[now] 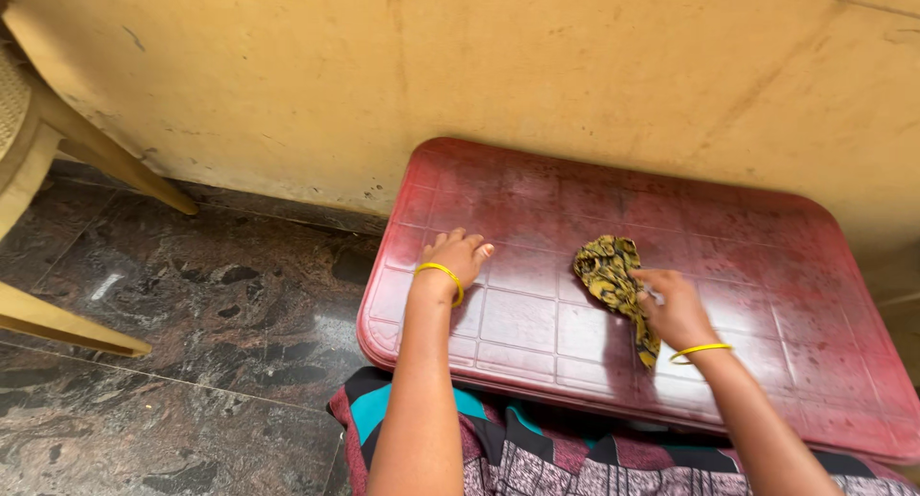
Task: The person wipes the surface of a red plastic table using a patterned cloth, then dips the cloth into a bucket of water and wrings it out.
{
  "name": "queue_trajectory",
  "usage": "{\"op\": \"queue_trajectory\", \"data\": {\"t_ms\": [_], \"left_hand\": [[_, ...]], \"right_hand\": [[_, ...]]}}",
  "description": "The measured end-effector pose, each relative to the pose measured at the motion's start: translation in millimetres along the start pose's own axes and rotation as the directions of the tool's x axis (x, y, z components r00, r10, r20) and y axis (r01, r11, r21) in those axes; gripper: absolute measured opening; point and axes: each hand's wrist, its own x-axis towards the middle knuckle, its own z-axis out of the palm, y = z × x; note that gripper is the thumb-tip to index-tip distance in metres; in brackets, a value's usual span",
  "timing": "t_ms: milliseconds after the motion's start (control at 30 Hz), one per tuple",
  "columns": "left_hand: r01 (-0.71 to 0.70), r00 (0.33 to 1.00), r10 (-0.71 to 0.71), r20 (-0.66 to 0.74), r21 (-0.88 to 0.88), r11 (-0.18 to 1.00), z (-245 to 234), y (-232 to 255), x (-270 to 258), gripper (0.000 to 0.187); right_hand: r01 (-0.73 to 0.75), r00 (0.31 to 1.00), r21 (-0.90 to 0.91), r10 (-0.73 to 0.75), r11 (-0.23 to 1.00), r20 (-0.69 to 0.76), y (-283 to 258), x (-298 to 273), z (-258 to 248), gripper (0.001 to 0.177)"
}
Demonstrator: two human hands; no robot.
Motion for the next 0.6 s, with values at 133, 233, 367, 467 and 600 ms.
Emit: {"op": "queue_trajectory", "data": {"t_ms": [133,233,367,467,600], "left_hand": [[0.015,1.000,-0.016,-0.020,-0.041,0.999,-2,1,2,0.054],[0.033,0.997,-0.038,-0.064,-0.073,0.997,-4,-1,7,0.056],[0.028,0.988,-0.039,-0.150,-0.077,0.997,-2,-7,13,0.058],[0.003,0.982,-0.025,-0.189,-0.113,0.994,-1,-14,18,0.059],[0.008,0.982,-0.026,-0.185,-0.098,0.995,3,-13,19,0.058]], "right_hand": [[0.043,0.999,-0.277,-0.036,0.960,0.030,-53,23,46,0.036],[0.176,0.984,-0.152,-0.173,0.972,0.036,-126,32,79,0.030],[0.587,0.796,0.013,-0.580,0.810,0.173,-220,24,100,0.022],[0.578,0.785,0.038,-0.568,0.815,0.245,-237,45,104,0.014],[0.524,0.850,-0.054,-0.518,0.850,0.090,-192,104,115,0.025]]}}
